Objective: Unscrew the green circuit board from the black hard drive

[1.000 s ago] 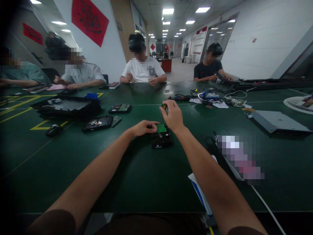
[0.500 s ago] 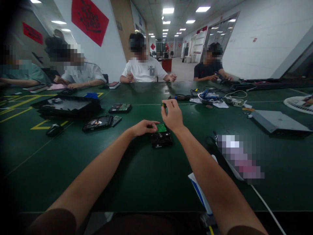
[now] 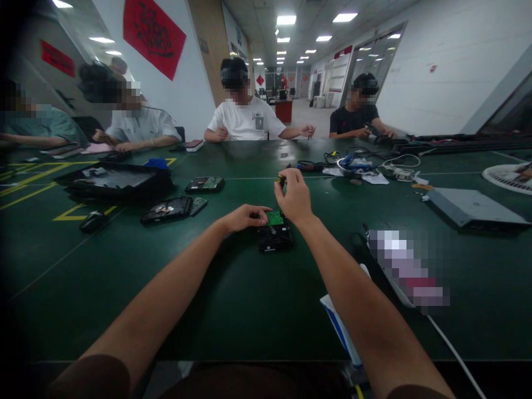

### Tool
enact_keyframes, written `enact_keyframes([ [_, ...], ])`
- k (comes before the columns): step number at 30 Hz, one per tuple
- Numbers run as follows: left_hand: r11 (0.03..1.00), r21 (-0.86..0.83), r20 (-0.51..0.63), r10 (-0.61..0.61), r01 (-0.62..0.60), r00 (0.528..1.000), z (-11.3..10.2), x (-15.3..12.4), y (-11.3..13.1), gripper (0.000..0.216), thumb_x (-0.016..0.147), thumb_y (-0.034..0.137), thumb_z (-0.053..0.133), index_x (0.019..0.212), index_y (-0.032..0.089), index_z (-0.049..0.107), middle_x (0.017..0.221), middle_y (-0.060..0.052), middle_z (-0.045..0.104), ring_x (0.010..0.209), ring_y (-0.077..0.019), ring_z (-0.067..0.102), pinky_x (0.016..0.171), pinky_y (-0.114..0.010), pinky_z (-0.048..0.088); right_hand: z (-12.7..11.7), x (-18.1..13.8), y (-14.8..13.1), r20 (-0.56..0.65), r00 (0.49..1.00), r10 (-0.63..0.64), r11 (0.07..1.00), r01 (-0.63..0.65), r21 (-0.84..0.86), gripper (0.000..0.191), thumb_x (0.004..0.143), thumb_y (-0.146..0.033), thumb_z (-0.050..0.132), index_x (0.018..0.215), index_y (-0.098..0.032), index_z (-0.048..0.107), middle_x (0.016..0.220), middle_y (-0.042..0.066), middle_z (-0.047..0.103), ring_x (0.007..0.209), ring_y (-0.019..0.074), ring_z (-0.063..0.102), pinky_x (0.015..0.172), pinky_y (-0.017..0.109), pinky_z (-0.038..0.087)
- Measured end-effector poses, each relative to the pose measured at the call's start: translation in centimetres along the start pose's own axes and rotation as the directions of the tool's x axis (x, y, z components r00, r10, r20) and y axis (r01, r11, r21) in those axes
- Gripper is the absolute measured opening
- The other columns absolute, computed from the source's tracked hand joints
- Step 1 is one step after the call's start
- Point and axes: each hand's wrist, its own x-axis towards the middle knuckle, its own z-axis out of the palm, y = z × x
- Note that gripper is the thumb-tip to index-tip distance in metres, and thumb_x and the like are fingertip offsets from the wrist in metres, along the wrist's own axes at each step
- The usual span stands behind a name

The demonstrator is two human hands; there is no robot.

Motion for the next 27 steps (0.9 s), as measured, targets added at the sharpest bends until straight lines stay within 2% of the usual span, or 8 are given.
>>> enact_keyframes([
  [3,1.0,-0.013,0.0,0.006,-0.006,1.0,0.05,0.0,0.06,0.015,0.081,0.029,0.072,0.091,0.018,0.074,0.144,-0.011,0.057,0.135,-0.0271,0.051,0.113,-0.042,0.033,0.02,0.01,0.11,0.013,1.0,0.018,1.0,-0.018,0.012,0.023,0.091,-0.029,0.058,0.113,-0.022,0.057,0.107,0.01,0.062,0.095,0.0258,0.062,0.085,0.046,0.053],
  [8,1.0,-0.002,-0.018,0.01,-0.011,1.0,0.13,0.04,0.0,0.016,0.081,0.03,0.072,0.09,0.017,0.073,0.143,-0.011,0.057,0.134,-0.0273,0.053,0.113,-0.042,0.033,-0.15,-0.02,-0.29,0.013,0.999,-0.036,0.999,0.036,-0.009,0.023,0.093,-0.026,0.054,0.116,-0.024,0.059,0.111,0.011,0.06,0.104,0.0265,0.059,0.092,0.046,0.051],
  [14,1.0,-0.008,0.002,0.008,-0.008,1.0,0.06,-0.01,0.14,0.015,0.082,0.029,0.071,0.091,0.018,0.073,0.146,-0.009,0.055,0.134,-0.026,0.052,0.113,-0.041,0.033,0.01,-0.03,0.06,0.011,1.0,0.024,1.0,-0.024,0.012,0.023,0.091,-0.03,0.059,0.113,-0.023,0.057,0.107,0.01,0.062,0.098,0.027,0.061,0.086,0.047,0.053],
  [19,1.0,-0.018,-0.013,0.02,-0.02,1.0,0.15,0.0,0.02,0.013,0.081,0.028,0.071,0.09,0.018,0.073,0.144,-0.009,0.056,0.134,-0.0255,0.053,0.113,-0.041,0.034,-0.2,0.01,-0.3,0.021,0.999,-0.035,0.999,0.036,-0.011,0.024,0.094,-0.026,0.053,0.118,-0.025,0.06,0.111,0.01,0.06,0.103,0.0263,0.06,0.091,0.047,0.052],
  [24,1.0,-0.018,0.003,0.015,-0.015,1.0,0.08,-0.03,0.23,0.012,0.082,0.026,0.071,0.09,0.018,0.073,0.142,-0.01,0.058,0.133,-0.0256,0.053,0.113,-0.041,0.034,-0.06,0.03,0.04,-0.014,1.0,0.016,1.0,-0.016,0.002,0.021,0.091,-0.027,0.058,0.111,-0.023,0.059,0.109,0.011,0.061,0.103,0.0276,0.06,0.089,0.048,0.052],
  [27,0.999,-0.032,-0.001,0.015,-0.015,1.0,0.07,-0.01,0.12,0.013,0.081,0.027,0.072,0.09,0.018,0.073,0.143,-0.011,0.058,0.134,-0.0263,0.052,0.112,-0.042,0.034,-0.02,0.04,0.12,0.007,1.0,0.028,1.0,-0.028,0.009,0.021,0.091,-0.031,0.059,0.11,-0.023,0.059,0.105,0.01,0.063,0.097,0.027,0.062,0.086,0.047,0.053],
])
